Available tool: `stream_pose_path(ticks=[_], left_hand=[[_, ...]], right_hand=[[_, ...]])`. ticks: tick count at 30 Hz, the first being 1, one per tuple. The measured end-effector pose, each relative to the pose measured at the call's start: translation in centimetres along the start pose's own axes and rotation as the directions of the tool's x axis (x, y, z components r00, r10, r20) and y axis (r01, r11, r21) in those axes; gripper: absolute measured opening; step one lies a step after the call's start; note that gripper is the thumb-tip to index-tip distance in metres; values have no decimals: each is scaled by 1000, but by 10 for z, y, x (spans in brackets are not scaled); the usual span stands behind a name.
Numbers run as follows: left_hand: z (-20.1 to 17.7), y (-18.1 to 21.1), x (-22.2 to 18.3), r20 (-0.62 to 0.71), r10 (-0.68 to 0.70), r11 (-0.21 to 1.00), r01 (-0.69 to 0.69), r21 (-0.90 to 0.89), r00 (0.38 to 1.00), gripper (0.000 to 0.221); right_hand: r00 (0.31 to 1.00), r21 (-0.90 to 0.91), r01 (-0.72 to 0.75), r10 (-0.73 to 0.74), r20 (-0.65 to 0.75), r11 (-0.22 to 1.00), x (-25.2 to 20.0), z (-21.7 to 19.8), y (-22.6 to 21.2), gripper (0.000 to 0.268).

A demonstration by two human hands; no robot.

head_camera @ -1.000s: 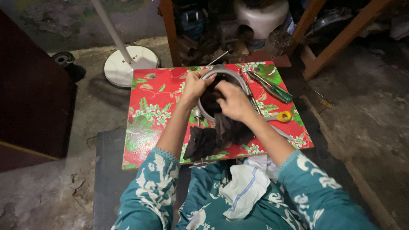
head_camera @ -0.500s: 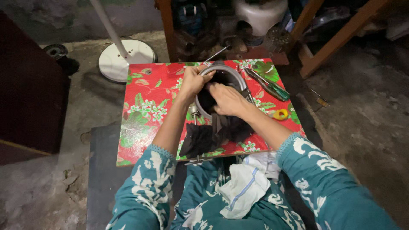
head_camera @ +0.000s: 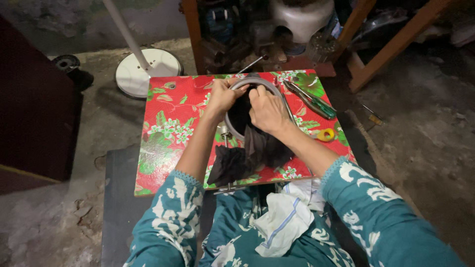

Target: The person disassembles and wipes down the components of a mixer grinder jar, including the blade assembly and coupling, using a cloth and various tools.

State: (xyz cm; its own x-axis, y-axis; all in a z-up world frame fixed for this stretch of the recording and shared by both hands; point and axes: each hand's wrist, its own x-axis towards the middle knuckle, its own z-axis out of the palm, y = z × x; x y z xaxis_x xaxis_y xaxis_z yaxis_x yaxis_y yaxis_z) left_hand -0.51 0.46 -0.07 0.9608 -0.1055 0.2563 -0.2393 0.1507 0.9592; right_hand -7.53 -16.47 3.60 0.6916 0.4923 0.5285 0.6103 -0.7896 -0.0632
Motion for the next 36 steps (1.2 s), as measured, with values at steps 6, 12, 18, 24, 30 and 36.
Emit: stream_pose_path(ticks=[6, 12, 18, 24, 30, 36], left_hand=[[1, 10, -5, -9, -41, 999, 41, -23, 999, 16], [4, 5, -3, -9, -58, 998, 58, 31, 998, 13], [-2, 4, 1, 13, -36, 999, 36, -23, 999, 15], [3, 15, -5, 33, -84, 996, 85, -22, 996, 11], [5, 9, -11, 22, -69, 998, 69, -12, 997, 10], [-4, -7, 15, 39, -2, 1000, 1, 30, 999, 6]], right_hand=[[961, 69, 273, -269, -67, 960, -11, -6, -10, 26], [929, 181, 302, -332, 164, 936, 5, 30, 20, 61], [862, -2, 305, -275, 425, 952, 14, 23, 14, 61], [882, 10, 251, -233, 410, 968, 14, 22, 14, 71], [937, 68, 286, -294, 187, 956, 6, 41, 18, 58], [919, 101, 280, -297, 261, 955, 17, 30, 20, 59]])
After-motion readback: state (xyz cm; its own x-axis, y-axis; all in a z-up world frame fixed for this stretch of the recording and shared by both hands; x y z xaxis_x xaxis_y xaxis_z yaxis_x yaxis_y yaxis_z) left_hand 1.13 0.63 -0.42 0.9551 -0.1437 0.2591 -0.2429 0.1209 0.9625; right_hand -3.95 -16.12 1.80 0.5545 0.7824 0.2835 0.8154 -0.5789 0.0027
